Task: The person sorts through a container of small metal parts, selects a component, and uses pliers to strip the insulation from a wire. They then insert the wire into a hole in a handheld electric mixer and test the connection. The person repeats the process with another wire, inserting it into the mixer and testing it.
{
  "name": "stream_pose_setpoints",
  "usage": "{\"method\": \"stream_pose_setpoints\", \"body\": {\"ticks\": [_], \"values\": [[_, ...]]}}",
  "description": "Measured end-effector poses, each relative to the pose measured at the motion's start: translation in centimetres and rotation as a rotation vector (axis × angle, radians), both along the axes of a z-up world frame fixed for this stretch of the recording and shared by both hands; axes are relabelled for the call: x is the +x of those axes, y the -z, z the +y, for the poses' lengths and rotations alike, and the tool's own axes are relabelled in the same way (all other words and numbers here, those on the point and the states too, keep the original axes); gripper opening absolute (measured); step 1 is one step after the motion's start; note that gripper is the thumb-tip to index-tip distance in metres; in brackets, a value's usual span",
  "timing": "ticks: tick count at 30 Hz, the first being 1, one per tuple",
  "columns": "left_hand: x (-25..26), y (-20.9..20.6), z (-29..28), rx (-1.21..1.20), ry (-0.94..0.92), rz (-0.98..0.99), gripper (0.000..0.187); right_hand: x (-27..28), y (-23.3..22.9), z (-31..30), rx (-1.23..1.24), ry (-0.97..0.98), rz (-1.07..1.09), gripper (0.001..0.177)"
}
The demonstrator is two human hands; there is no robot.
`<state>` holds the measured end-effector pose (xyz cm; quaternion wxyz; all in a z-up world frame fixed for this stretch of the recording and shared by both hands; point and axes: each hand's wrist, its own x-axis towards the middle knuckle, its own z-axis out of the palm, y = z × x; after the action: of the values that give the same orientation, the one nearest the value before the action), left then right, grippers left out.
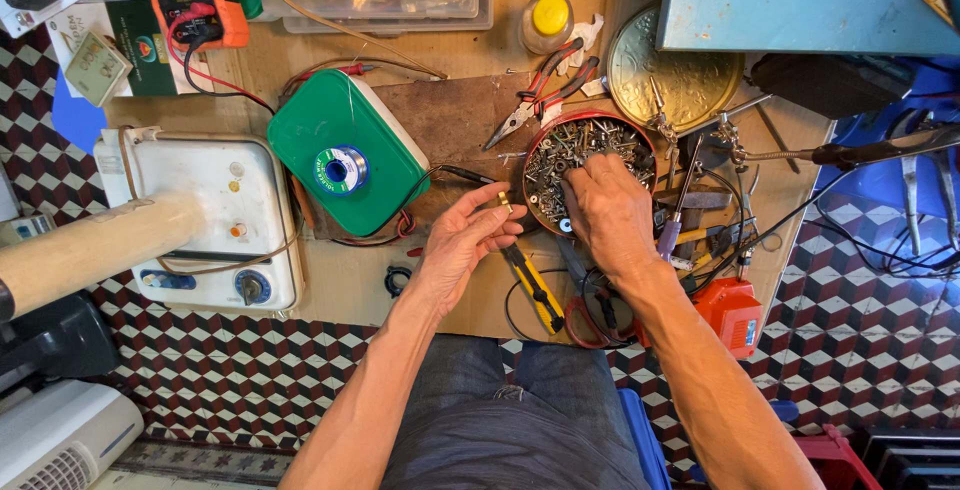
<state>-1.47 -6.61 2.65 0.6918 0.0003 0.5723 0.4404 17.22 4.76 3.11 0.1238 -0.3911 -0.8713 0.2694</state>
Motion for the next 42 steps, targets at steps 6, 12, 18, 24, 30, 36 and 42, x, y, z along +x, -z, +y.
{"method": "stream_pose_setpoints", "body": {"ticks": [6, 12, 18, 24, 30, 36, 42], "values": [[-0.2, 0.3, -0.6, -0.002, 0.016, -0.006, 0.05, 0.0, -0.3, 0.3, 0.069, 0.136, 0.08, 0.012], [0.2, 0.3, -0.6, -0.027, 0.016, 0.007, 0.049, 0.7, -1.4, 0.7, 0.028, 0.104, 0.056, 0.027], [0.4, 0.5, -1.1, -0.033, -0.004, -0.004, 0.05, 2.7, -2.2, -1.3, -0.147, 0.135, -0.038, 0.016], [0.5, 0.4, -2.2, -0.029, 0.079, 0.039, 0.05, 4.2, -1.9, -1.9, -0.345, -0.047, -0.18, 0.026], [0.6, 0.2, -2.4, -0.079, 0.128, 0.073, 0.049, 2.4, -1.3, -1.0, -0.525, -0.157, -0.288, 0.047], [0.8, 0.6, -2.4, 0.056, 0.155, 0.128, 0.047, 1.7, -2.6, 0.5, -0.749, 0.206, -0.157, 0.05], [2.7, -0.3, -1.9, 0.199, 0.301, 0.43, 0.045, 2.6, -1.6, -4.2, -1.173, 0.77, 0.27, 0.032]]}}
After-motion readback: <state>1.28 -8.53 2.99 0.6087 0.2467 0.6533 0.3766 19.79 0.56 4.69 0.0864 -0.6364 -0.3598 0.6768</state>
